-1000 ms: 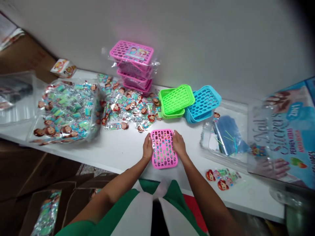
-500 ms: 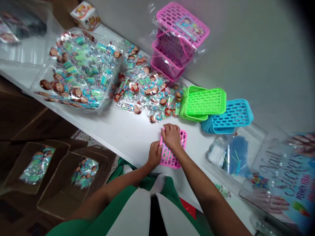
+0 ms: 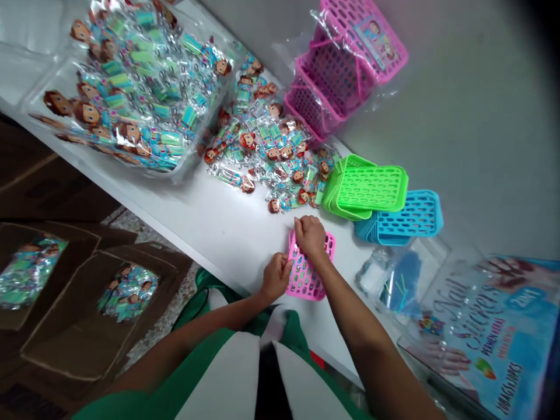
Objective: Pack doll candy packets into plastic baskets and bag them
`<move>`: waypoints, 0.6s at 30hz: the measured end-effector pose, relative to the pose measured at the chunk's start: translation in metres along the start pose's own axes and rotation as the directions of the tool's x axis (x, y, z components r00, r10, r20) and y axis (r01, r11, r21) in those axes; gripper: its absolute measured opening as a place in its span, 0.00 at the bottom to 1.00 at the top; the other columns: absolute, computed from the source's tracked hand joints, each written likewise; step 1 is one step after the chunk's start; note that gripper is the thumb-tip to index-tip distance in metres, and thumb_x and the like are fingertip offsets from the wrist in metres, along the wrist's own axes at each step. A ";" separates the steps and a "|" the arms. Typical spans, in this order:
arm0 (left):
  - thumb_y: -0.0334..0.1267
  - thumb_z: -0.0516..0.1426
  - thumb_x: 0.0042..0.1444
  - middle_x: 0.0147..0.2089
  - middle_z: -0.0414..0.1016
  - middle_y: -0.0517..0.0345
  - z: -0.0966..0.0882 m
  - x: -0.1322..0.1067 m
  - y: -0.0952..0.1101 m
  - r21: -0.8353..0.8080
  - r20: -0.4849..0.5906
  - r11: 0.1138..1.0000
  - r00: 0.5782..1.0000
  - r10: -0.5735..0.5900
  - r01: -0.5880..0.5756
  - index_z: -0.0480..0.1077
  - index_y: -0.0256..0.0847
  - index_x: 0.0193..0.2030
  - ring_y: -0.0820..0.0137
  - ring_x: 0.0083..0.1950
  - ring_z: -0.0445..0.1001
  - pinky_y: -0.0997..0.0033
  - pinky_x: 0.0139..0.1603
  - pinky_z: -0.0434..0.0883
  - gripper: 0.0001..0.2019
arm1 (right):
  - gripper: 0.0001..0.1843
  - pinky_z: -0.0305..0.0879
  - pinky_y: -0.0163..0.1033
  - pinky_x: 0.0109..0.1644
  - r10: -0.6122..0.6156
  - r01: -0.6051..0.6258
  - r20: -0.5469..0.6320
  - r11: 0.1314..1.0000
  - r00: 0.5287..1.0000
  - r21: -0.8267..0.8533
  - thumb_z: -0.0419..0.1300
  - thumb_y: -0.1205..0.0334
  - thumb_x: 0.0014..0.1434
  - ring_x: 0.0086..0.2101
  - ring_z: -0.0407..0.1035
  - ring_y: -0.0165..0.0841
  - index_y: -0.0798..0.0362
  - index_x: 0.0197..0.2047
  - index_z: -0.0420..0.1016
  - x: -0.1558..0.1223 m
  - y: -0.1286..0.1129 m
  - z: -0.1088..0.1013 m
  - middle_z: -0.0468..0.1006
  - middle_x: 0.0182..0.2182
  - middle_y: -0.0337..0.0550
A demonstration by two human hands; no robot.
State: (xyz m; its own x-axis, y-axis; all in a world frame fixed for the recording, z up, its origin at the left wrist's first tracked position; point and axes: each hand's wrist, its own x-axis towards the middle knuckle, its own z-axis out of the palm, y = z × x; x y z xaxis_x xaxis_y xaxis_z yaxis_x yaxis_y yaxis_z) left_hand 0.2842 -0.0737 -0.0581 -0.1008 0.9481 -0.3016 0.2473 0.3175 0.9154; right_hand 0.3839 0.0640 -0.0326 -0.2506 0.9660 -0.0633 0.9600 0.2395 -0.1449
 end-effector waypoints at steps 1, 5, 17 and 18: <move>0.45 0.50 0.61 0.30 0.65 0.63 0.000 0.001 0.002 -0.012 0.014 1.000 1.000 -0.017 0.017 0.63 0.41 0.38 0.74 0.31 0.66 0.74 0.33 0.64 0.10 | 0.23 0.53 0.39 0.42 0.021 -0.020 -0.017 0.999 1.000 0.032 0.41 0.53 0.68 0.36 0.63 0.37 0.55 0.34 0.71 -0.001 0.004 0.000 0.73 0.32 0.48; 0.46 0.50 0.61 0.28 0.65 0.64 -0.003 0.004 0.006 -0.021 0.032 1.000 0.999 -0.007 0.008 0.64 0.41 0.41 0.75 0.28 0.65 0.74 0.32 0.65 0.11 | 0.24 0.54 0.39 0.45 0.069 -0.064 -0.037 0.989 0.997 0.134 0.38 0.54 0.69 0.38 0.63 0.37 0.54 0.37 0.71 -0.008 0.022 -0.009 0.73 0.33 0.48; 0.34 0.39 0.64 0.64 0.58 0.40 0.010 0.012 -0.003 0.245 0.121 0.863 0.897 0.425 -0.442 0.43 0.34 0.69 0.59 0.64 0.57 0.50 0.61 0.59 0.26 | 0.32 0.58 0.38 0.39 0.504 -0.527 0.155 0.819 0.850 0.226 0.29 0.49 0.68 0.36 0.70 0.38 0.55 0.45 0.71 -0.047 0.070 -0.003 0.77 0.36 0.49; 0.34 0.39 0.64 0.64 0.58 0.39 0.010 0.012 -0.003 0.254 0.122 0.863 0.899 0.420 -0.438 0.43 0.34 0.69 0.60 0.64 0.57 0.50 0.61 0.60 0.26 | 0.32 0.58 0.38 0.39 0.500 -0.524 0.157 0.815 0.851 0.246 0.29 0.49 0.68 0.36 0.70 0.38 0.55 0.44 0.71 -0.046 0.070 -0.002 0.77 0.35 0.49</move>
State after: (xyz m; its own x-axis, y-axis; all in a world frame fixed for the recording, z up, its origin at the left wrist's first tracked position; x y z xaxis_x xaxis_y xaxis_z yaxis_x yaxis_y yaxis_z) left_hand 0.2917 -0.0635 -0.0667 0.1309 0.9881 0.0809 0.5018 -0.1364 0.8541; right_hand 0.4629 0.0364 -0.0378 0.2474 0.9272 -0.2813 0.8831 -0.3352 -0.3282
